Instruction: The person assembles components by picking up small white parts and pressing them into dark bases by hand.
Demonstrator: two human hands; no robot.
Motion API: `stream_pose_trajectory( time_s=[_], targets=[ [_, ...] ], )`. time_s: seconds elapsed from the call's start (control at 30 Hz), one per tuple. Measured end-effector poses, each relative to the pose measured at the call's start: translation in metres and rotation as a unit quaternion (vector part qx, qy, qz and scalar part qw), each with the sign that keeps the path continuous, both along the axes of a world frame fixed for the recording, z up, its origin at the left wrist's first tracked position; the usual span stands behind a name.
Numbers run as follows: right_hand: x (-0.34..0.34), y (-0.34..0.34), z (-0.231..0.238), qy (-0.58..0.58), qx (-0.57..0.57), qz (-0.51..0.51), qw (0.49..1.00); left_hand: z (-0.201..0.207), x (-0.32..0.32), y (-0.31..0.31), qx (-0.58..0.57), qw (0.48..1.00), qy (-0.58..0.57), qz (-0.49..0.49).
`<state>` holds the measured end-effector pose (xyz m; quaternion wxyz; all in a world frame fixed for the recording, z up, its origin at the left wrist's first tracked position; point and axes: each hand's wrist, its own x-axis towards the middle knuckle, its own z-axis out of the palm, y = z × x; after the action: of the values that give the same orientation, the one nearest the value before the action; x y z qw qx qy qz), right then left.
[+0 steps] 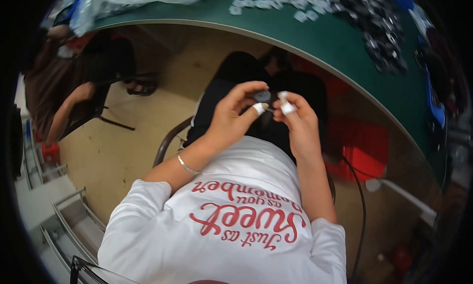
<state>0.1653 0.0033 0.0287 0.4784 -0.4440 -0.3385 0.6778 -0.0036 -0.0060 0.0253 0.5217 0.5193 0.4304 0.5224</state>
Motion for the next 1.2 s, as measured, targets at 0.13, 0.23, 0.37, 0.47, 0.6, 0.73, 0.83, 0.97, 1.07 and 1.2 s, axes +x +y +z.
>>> stream_pose_trajectory(
  time_s=[0.13,0.23,0.37,0.47,0.6,0.73,0.83,0.97,1.07,1.2],
  targets=[
    [0.006,0.001,-0.004,0.014,-0.026,0.008,1.0,-0.006,0.01,-0.002,0.071,0.993,0.093,-0.017],
    [0.008,-0.004,-0.006,0.009,-0.024,0.02,0.999,-0.007,0.016,-0.005,0.127,0.982,0.14,-0.013],
    [0.015,-0.01,-0.005,0.01,-0.008,0.001,1.0,-0.009,0.022,-0.006,0.136,0.976,0.161,-0.049],
    [0.01,-0.009,-0.023,0.028,0.043,-0.022,0.998,-0.018,0.02,-0.006,0.144,0.969,0.196,-0.043],
    [0.01,-0.01,-0.025,0.015,0.055,0.01,0.998,-0.012,0.022,-0.01,0.135,0.97,0.204,-0.02],
    [0.023,-0.009,-0.008,-0.1,0.053,0.032,0.993,-0.009,0.024,-0.005,0.159,0.956,0.237,-0.067],
    [0.022,-0.009,-0.001,-0.154,0.05,0.05,0.986,-0.01,0.022,-0.004,0.173,0.947,0.259,-0.077],
    [0.017,-0.01,0.006,-0.22,0.096,0.065,0.969,-0.005,0.017,-0.003,0.175,0.946,0.267,-0.062],
    [0.015,-0.009,0.001,-0.139,0.098,0.047,0.984,0.002,0.013,-0.002,0.186,0.947,0.256,-0.057],
    [0.024,-0.006,0.007,-0.151,0.125,0.02,0.98,0.013,0.016,0.011,0.224,0.947,0.219,-0.07]
  ],
)
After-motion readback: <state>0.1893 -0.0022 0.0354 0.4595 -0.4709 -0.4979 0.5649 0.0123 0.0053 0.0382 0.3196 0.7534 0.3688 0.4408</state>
